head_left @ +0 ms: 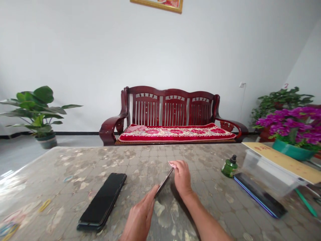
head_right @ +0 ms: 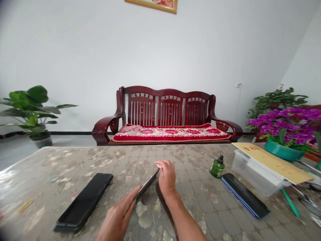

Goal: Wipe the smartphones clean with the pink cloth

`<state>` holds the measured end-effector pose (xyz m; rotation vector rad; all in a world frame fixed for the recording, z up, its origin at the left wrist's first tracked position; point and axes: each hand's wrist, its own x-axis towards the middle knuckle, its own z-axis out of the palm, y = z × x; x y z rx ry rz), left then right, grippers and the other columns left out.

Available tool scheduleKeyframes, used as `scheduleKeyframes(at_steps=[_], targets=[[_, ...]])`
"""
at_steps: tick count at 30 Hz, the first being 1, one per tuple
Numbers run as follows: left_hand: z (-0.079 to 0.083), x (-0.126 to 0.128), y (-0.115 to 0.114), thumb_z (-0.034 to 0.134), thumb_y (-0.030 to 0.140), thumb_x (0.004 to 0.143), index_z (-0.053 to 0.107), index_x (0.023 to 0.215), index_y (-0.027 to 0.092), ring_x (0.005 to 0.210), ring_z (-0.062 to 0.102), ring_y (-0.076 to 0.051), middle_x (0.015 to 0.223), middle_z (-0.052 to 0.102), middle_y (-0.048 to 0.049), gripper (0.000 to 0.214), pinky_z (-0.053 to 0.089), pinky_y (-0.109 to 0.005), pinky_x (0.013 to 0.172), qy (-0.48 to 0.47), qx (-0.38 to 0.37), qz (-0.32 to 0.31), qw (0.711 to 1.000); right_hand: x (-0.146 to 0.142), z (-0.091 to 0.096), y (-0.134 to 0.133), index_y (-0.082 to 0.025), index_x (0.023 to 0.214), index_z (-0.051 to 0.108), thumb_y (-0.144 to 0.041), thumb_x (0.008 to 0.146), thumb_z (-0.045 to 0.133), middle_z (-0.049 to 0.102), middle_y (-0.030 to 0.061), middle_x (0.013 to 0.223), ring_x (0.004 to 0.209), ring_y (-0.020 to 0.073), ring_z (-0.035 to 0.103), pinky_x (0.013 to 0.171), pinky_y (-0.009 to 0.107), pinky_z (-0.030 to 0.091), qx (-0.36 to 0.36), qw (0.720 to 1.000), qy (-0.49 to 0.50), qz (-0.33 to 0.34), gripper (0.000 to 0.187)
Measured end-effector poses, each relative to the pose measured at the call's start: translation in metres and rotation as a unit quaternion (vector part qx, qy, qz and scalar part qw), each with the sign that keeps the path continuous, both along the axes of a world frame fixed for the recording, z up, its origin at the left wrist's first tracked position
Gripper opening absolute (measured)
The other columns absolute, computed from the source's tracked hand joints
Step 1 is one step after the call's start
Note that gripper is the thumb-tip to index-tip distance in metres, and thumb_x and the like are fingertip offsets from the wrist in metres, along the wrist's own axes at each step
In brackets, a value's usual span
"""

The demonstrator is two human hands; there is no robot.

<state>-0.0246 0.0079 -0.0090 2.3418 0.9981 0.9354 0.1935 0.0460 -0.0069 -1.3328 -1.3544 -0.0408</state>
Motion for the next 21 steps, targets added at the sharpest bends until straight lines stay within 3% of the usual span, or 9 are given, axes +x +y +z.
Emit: scheduleKeyframes(at_steps=[2,5,7,12,16,21], targets=[[-0.002,-0.001,0.0,0.037,0.022,0.096,0.058,0.135,0.027,0.119,0.062,-0.017,0.13,0.065,0.0005,0.044,0.048,-0.024,0.101,-0.004,0.007,-0.004,1.0,0.007,-0.01,0.008,-0.022,0.089,0.074,-0.029,0.085,0.052,0.072,0.0051,0.09,0.088,0.0218,0.064,0.081,0.033,0.05,-0.035,0.986,0.164,0.013,0.023],[-0.005,-0.002,0.0,0.039,0.024,0.097,0.06,0.133,0.027,0.117,0.063,-0.017,0.128,0.067,0.0005,0.042,0.049,-0.023,0.099,-0.014,0.021,-0.002,1.0,0.003,-0.018,0.013,-0.02,0.093,0.073,-0.038,0.076,0.062,0.073,0.0036,0.082,0.073,0.0213,0.066,0.065,0.03,0.052,-0.081,0.921,0.372,0.08,0.027],[-0.004,-0.003,0.001,0.04,0.025,0.097,0.06,0.133,0.028,0.116,0.064,-0.017,0.128,0.067,0.001,0.041,0.05,-0.022,0.097,-0.022,0.026,0.007,0.999,-0.005,-0.017,0.013,-0.02,0.097,0.072,-0.04,0.073,0.066,0.073,0.0031,0.081,0.068,0.0199,0.066,0.061,0.029,0.052,-0.079,0.882,0.45,0.119,0.032],[-0.001,-0.003,0.001,0.045,0.026,0.096,0.062,0.131,0.029,0.111,0.067,-0.019,0.123,0.07,0.0005,0.039,0.052,-0.023,0.095,-0.038,0.028,0.014,0.999,-0.02,-0.002,0.011,-0.021,0.094,0.072,-0.041,0.069,0.073,0.072,0.0046,0.091,0.075,0.0178,0.064,0.07,0.03,0.052,-0.019,0.838,0.523,0.153,0.032],[0.0,-0.002,0.002,0.048,0.024,0.092,0.063,0.131,0.028,0.111,0.067,-0.021,0.122,0.071,-0.0015,0.041,0.053,-0.025,0.094,-0.041,-0.013,-0.012,0.999,-0.026,0.013,0.005,-0.02,0.091,0.074,-0.037,0.062,0.082,0.071,0.0028,0.088,0.073,0.0144,0.059,0.07,0.027,0.049,-0.007,0.803,0.572,0.168,0.035],[0.016,0.001,0.0,0.051,0.021,0.088,0.062,0.131,0.028,0.12,0.062,-0.024,0.128,0.067,-0.0029,0.045,0.049,-0.03,0.101,-0.039,-0.117,-0.019,0.992,-0.04,0.032,-0.006,-0.022,0.091,0.075,-0.036,0.063,0.08,0.071,0.0008,0.089,0.082,0.0164,0.06,0.08,0.028,0.047,-0.026,0.825,0.534,0.184,0.032]])
